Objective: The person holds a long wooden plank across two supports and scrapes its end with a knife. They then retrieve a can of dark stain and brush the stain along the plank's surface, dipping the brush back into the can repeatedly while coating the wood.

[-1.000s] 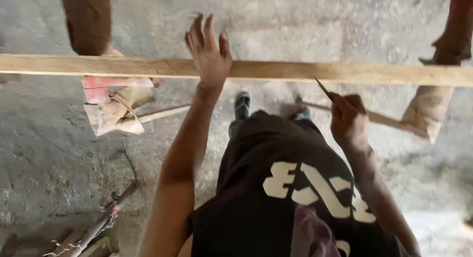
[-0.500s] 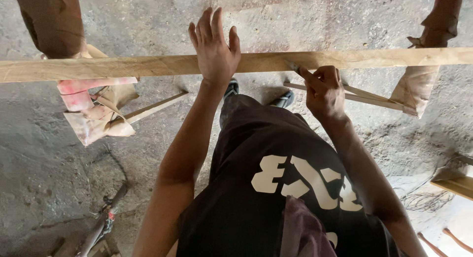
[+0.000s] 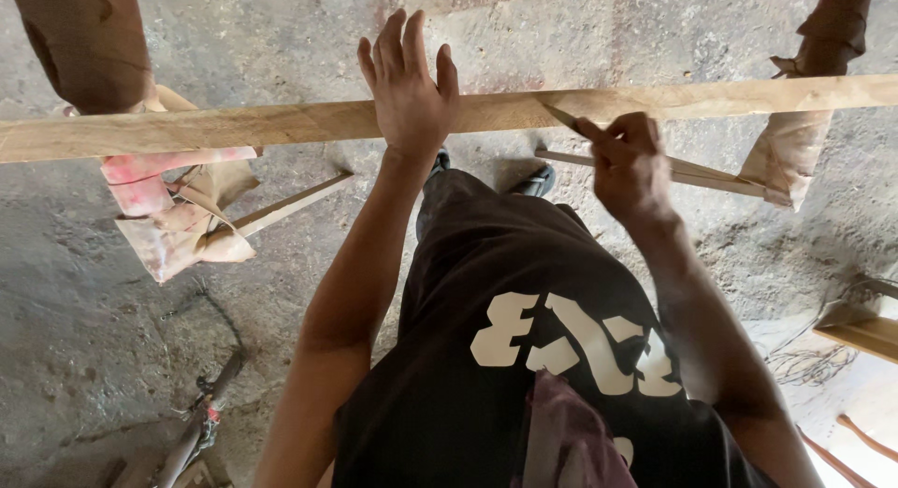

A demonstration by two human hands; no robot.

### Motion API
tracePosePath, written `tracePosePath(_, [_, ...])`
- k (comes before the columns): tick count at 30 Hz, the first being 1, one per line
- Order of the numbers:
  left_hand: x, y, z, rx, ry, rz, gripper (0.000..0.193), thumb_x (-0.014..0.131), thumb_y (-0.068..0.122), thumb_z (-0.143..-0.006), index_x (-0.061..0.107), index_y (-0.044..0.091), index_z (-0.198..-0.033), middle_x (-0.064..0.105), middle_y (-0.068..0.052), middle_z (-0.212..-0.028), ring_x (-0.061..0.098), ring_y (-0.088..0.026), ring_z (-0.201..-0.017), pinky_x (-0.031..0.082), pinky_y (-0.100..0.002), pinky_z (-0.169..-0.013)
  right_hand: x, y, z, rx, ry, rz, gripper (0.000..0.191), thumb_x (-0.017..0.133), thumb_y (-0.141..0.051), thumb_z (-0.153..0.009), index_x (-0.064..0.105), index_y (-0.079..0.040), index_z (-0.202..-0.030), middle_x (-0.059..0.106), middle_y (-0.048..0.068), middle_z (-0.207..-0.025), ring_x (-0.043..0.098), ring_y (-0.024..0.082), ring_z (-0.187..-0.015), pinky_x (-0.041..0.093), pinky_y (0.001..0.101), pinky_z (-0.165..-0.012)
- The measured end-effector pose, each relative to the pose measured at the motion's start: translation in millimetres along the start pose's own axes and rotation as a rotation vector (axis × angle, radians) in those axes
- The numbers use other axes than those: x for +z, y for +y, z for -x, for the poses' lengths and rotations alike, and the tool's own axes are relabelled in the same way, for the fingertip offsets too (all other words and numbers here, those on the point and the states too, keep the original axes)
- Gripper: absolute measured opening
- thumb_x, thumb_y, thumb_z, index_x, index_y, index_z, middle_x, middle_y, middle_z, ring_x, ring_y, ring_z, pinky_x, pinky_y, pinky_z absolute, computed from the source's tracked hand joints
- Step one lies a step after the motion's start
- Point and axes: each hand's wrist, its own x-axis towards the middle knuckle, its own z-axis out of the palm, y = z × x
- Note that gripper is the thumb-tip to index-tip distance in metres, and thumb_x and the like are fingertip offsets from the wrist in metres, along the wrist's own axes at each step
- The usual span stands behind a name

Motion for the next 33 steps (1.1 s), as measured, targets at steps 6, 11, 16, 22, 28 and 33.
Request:
tracePosePath(6, [1.6,-1.0,0.3,0.025,-0.005,-0.001,0.047,0.064,0.027,-0.106,0.046,0.006,-0.144,0.051,-0.016,-0.144,0.053,-0.032,-0.135,0.032,-0.063,-0.121,-10.6,-7.9,3.9,0.075,-0.073,-0.085,0.026,0.07,-0.006,-0.102,0.081,-0.018,-0.123,0.054,0.006,-0.099,0.052,0.018,-0.086,0.05,0.0304,-0.062])
tracePosePath(11, [2.4,-0.8,1.5,0.021,-0.011,-0.003,0.047,0.064,0.027,-0.105,0.048,0.005,-0.143,0.052,-0.017,-0.142,0.054,-0.032,-0.133,0.033,-0.063,-0.12,-9.4,-12.4,-1.6,0.123,-0.017,-0.059,0.028,0.071,-0.004,-0.102,0.08,-0.015,-0.127,0.054,0.008,-0.101,0.054,0.019,-0.086,0.05,0.0325,-0.064])
tracePosePath(16, [-0.5,0.7,1.5,0.032,-0.01,-0.008,0.047,0.064,0.027,-0.105,0.049,0.004,-0.142,0.053,-0.017,-0.141,0.055,-0.034,-0.132,0.034,-0.063,-0.119,-3.9,-16.6,0.7,-0.049,-0.001,-0.072,0.029,0.073,-0.005,-0.101,0.08,-0.019,-0.125,0.054,0.004,-0.098,0.055,0.019,-0.087,0.053,0.0344,-0.07])
tracePosePath(22, [-2.0,0.5,-1.0,0.022,-0.004,0.004,0.046,0.064,0.027,-0.105,0.049,0.004,-0.142,0.054,-0.017,-0.14,0.055,-0.034,-0.132,0.034,-0.063,-0.119,0.8,3.1,-8.3,-0.065,0.075,-0.109,0.03,0.072,-0.004,-0.101,0.078,-0.019,-0.127,0.056,0.007,-0.1,0.056,0.022,-0.091,0.054,0.0333,-0.066])
tracePosePath(28, [-1.3,0.0,2.2,0.012,-0.027,0.008,0.046,0.064,0.028,-0.103,0.05,0.006,-0.141,0.054,-0.016,-0.14,0.054,-0.033,-0.133,0.033,-0.062,-0.12,5.1,30.4,-13.3,-0.221,0.017,0.207,0.037,0.065,0.001,-0.109,0.08,-0.025,-0.13,0.055,0.005,-0.104,0.054,0.016,-0.092,0.054,0.0223,-0.065])
tracePosePath(33, [-1.8,-0.4,0.5,-0.001,0.005,0.012,0.047,0.064,0.028,-0.102,0.05,0.005,-0.141,0.053,-0.017,-0.14,0.052,-0.032,-0.133,0.031,-0.062,-0.12,-19.2,42.4,-6.2,-0.13,-0.004,0.126,0.025,0.069,-0.004,-0.11,0.081,-0.019,-0.125,0.056,0.008,-0.1,0.051,0.017,-0.086,0.048,0.0228,-0.054])
